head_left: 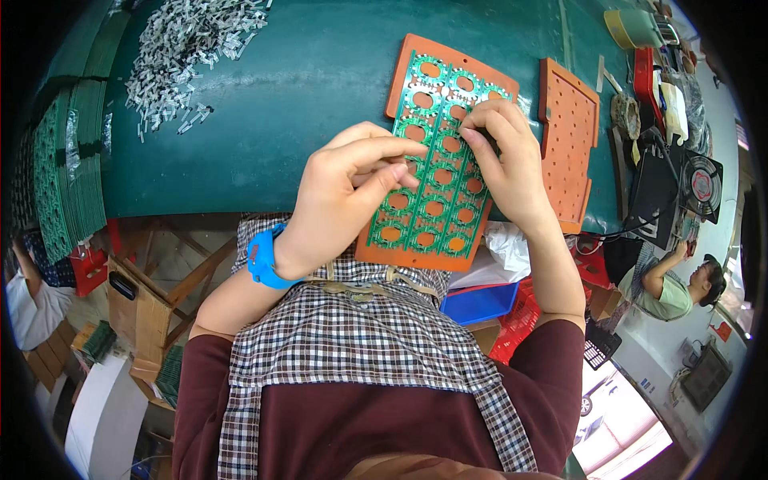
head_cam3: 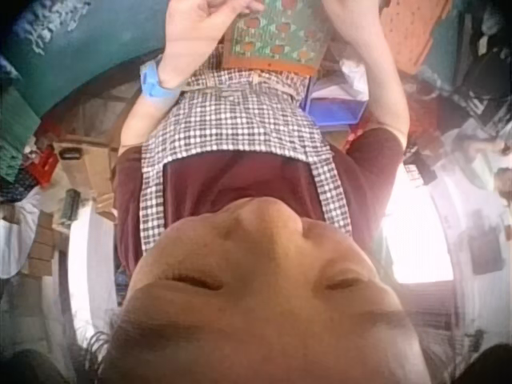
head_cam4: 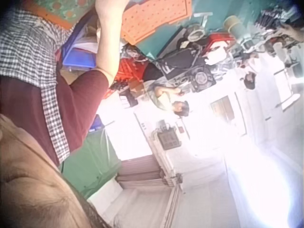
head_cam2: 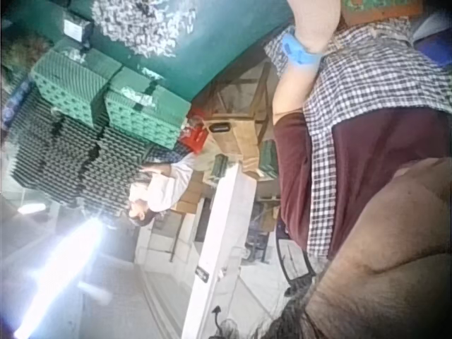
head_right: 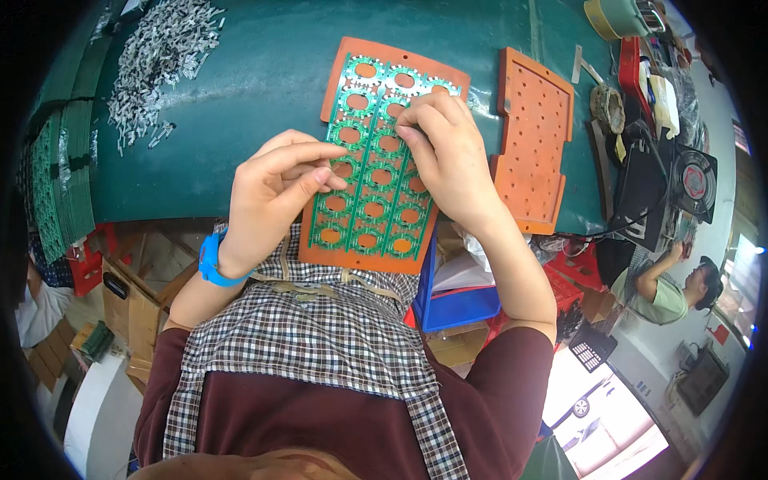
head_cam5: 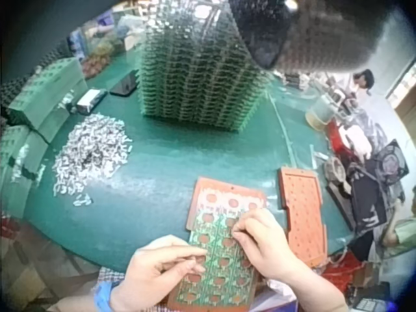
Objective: The person inserts small electronic components into a circuit board mounted on a fixture by hand, stacks the assembled board onto a pile, places a new circuit board onto the fixture, and inserts components into the new board.
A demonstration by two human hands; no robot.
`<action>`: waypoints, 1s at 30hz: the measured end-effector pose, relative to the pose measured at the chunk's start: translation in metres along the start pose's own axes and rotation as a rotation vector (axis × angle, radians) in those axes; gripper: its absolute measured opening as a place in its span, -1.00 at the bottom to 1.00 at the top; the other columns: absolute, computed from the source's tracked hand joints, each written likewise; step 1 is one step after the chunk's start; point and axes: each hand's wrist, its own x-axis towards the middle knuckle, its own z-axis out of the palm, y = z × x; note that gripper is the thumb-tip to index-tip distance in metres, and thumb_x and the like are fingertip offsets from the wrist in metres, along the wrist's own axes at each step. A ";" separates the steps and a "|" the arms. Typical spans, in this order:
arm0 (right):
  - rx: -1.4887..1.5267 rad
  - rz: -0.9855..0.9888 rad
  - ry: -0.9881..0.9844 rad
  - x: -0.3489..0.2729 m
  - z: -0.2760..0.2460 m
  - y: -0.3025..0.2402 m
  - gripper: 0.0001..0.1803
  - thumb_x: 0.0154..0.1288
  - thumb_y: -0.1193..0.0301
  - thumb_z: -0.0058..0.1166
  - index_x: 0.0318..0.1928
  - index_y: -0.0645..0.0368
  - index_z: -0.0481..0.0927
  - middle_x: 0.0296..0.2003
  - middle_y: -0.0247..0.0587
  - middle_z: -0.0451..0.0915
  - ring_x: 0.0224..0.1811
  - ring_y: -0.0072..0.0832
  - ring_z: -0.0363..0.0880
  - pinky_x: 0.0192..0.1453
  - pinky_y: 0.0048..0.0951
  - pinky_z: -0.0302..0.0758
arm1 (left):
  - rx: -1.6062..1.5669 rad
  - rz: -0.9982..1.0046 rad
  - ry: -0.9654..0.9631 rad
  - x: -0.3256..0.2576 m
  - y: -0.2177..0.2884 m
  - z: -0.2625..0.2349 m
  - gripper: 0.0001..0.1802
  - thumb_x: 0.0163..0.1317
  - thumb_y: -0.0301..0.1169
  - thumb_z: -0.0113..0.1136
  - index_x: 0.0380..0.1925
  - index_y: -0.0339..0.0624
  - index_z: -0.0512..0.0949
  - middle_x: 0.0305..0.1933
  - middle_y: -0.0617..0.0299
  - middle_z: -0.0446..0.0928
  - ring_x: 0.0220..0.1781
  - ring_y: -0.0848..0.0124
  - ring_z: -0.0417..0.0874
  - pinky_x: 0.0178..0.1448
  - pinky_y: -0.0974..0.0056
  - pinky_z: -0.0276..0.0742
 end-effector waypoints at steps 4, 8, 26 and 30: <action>-0.050 -0.015 -0.051 0.001 -0.002 -0.001 -0.93 0.23 0.59 0.07 -0.27 0.28 0.49 -0.23 -0.15 0.49 -0.13 -0.27 0.49 -0.04 -0.35 0.42 | -0.044 0.013 -0.031 0.005 -0.002 -0.009 -0.75 0.31 -0.66 -0.03 -0.06 -0.43 0.55 -0.12 0.15 0.44 -0.11 0.41 0.65 0.00 0.37 0.64; -0.017 -0.035 -0.021 0.002 0.000 0.001 -0.92 0.17 0.58 0.11 -0.30 0.24 0.51 -0.29 -0.21 0.49 -0.18 -0.22 0.45 -0.07 -0.28 0.39 | -0.158 -0.026 -0.031 0.007 -0.001 -0.012 -0.81 0.33 -0.62 0.00 -0.12 -0.45 0.54 -0.08 0.12 0.49 -0.12 0.41 0.66 -0.01 0.36 0.62; -0.061 -0.048 0.042 -0.003 0.006 0.000 -0.91 0.13 0.59 0.14 -0.33 0.22 0.52 -0.31 -0.20 0.51 -0.22 -0.23 0.48 -0.10 -0.27 0.40 | -0.361 -0.212 -0.016 0.005 0.001 -0.014 -0.84 0.31 -0.51 0.12 -0.18 -0.35 0.57 -0.29 0.11 0.65 -0.29 0.45 0.69 -0.18 0.43 0.61; -0.219 -0.188 0.104 -0.015 0.013 0.002 -0.84 0.05 0.49 0.26 -0.31 0.17 0.58 -0.27 -0.26 0.54 -0.23 -0.29 0.52 -0.15 -0.29 0.42 | -0.406 -0.287 -0.007 0.005 0.002 -0.015 -0.83 0.33 -0.47 0.11 -0.17 -0.35 0.58 -0.31 0.15 0.64 -0.34 0.49 0.68 -0.24 0.46 0.60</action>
